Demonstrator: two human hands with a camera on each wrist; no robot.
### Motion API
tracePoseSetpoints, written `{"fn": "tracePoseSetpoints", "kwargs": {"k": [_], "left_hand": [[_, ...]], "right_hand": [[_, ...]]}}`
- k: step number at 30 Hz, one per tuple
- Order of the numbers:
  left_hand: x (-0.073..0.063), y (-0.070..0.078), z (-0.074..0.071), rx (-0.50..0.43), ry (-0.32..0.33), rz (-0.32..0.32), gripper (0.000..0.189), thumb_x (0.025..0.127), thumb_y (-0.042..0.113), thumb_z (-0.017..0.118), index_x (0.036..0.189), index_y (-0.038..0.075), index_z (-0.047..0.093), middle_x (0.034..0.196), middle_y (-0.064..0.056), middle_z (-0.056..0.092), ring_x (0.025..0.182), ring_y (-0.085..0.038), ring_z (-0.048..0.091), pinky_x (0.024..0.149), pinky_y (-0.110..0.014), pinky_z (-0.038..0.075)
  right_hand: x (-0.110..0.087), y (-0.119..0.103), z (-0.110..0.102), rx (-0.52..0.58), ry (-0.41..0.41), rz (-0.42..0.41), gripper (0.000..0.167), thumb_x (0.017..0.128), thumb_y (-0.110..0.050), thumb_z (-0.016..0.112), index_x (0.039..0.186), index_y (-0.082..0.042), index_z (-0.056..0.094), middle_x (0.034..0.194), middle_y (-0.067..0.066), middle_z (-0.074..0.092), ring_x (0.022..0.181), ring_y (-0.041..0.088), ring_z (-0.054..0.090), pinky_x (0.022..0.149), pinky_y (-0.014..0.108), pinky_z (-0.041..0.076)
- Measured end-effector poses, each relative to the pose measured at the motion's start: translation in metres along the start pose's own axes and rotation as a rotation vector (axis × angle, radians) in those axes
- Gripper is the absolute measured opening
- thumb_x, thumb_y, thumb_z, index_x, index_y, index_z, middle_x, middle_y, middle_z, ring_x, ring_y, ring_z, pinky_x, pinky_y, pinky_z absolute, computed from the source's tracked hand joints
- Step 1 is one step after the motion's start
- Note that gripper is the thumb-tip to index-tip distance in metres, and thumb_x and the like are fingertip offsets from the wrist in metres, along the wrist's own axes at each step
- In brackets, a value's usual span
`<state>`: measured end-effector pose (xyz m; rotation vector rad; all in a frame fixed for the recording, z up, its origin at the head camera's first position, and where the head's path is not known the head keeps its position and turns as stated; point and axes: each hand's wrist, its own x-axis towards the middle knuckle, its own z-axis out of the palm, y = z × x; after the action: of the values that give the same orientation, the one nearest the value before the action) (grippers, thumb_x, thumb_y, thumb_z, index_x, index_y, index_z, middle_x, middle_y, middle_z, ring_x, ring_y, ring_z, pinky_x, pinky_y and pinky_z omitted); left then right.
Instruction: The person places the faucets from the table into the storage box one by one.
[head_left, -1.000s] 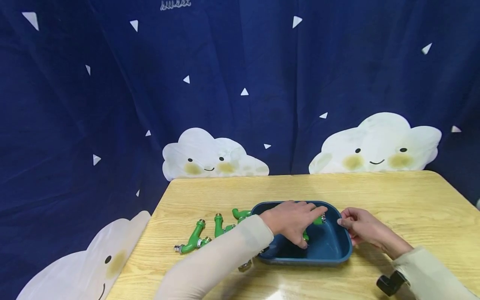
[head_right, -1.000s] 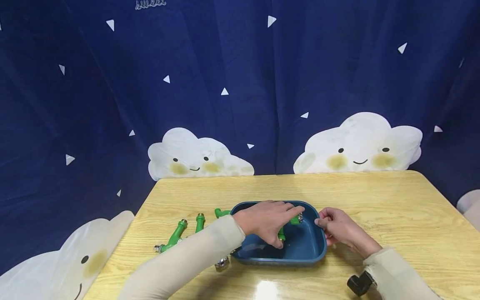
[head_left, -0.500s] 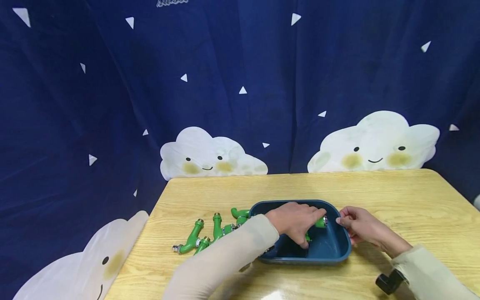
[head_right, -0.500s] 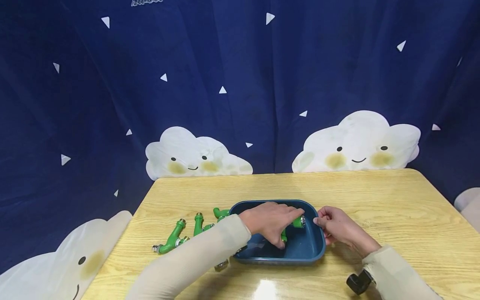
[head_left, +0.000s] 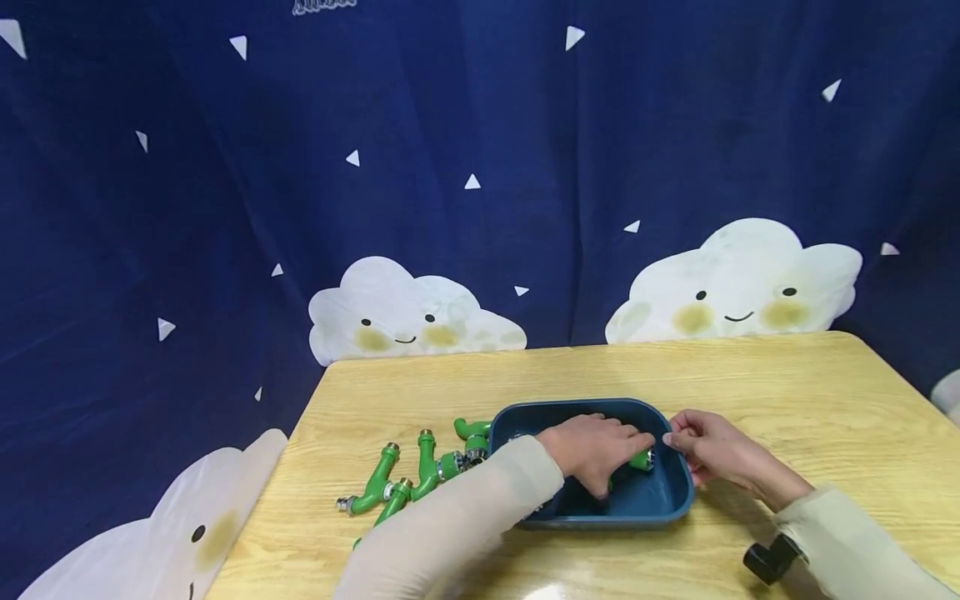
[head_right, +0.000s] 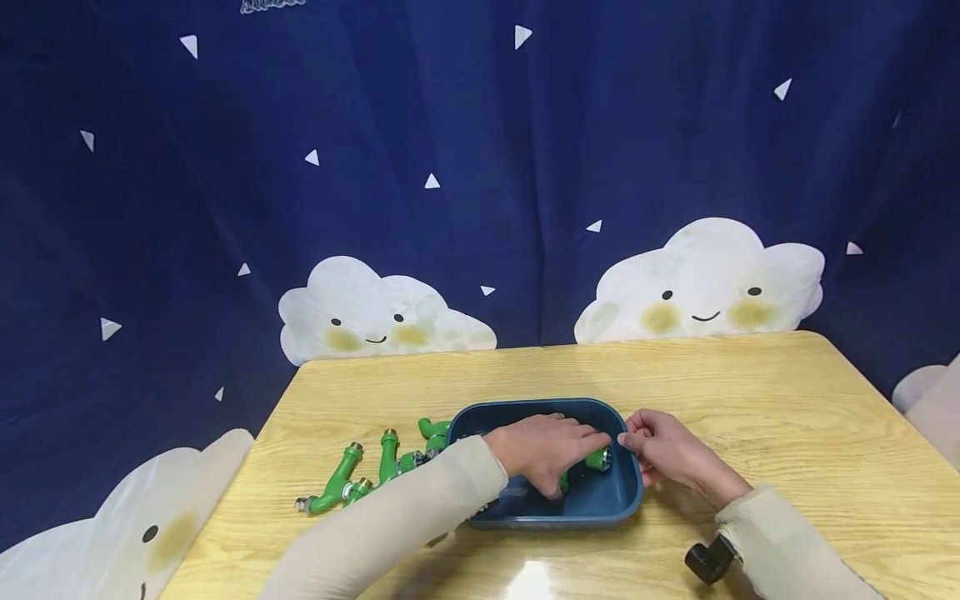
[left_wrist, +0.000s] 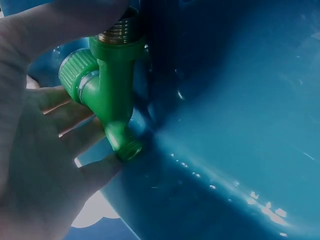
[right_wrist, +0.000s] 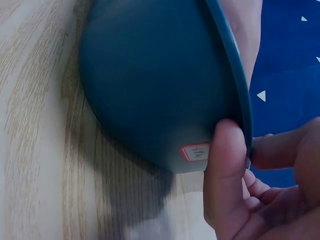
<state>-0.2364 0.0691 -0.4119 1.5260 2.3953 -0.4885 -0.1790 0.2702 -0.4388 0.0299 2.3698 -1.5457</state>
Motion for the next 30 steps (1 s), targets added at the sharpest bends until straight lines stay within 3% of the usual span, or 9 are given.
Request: {"fn": "tracePoseSetpoints", "kwargs": {"k": [14,21,26,30], "left_hand": [[0.0,0.003,-0.003,0.085,-0.011,-0.01,0.093,0.085,0.046,0.074,0.158,0.037,0.017,0.146,0.017,0.039,0.137,-0.001,0.039,0.122,-0.025,0.027],[-0.006,0.0,-0.003,0.078,0.006,-0.03,0.1,0.08,0.066,0.07,0.159,0.035,0.016,0.155,0.015,0.033,0.145,-0.005,0.032,0.122,-0.026,0.027],[-0.011,-0.003,-0.002,0.118,0.083,-0.054,0.099,0.077,0.077,0.062,0.156,0.028,0.029,0.149,0.01,0.041,0.132,-0.007,0.044,0.112,-0.023,0.04],[-0.014,-0.005,0.0,0.111,0.112,-0.108,0.082,0.078,0.077,0.063,0.143,0.028,0.051,0.129,0.01,0.054,0.109,-0.006,0.053,0.094,-0.022,0.051]], "right_hand": [[0.001,-0.002,-0.001,-0.013,-0.013,0.01,0.019,0.104,-0.013,0.047,0.108,0.006,0.048,0.072,0.001,0.05,0.057,0.012,0.053,0.051,0.029,0.054],[0.0,-0.003,0.0,-0.005,-0.017,0.011,0.019,0.103,-0.013,0.048,0.107,0.005,0.047,0.071,0.0,0.05,0.057,0.011,0.053,0.051,0.029,0.053],[0.0,-0.003,0.001,-0.003,-0.011,0.013,0.019,0.103,-0.013,0.049,0.108,0.006,0.047,0.07,0.0,0.05,0.057,0.011,0.053,0.051,0.029,0.054],[-0.001,-0.004,0.001,-0.009,-0.006,0.01,0.02,0.102,-0.013,0.049,0.108,0.006,0.048,0.071,0.0,0.05,0.057,0.011,0.053,0.051,0.029,0.054]]}}
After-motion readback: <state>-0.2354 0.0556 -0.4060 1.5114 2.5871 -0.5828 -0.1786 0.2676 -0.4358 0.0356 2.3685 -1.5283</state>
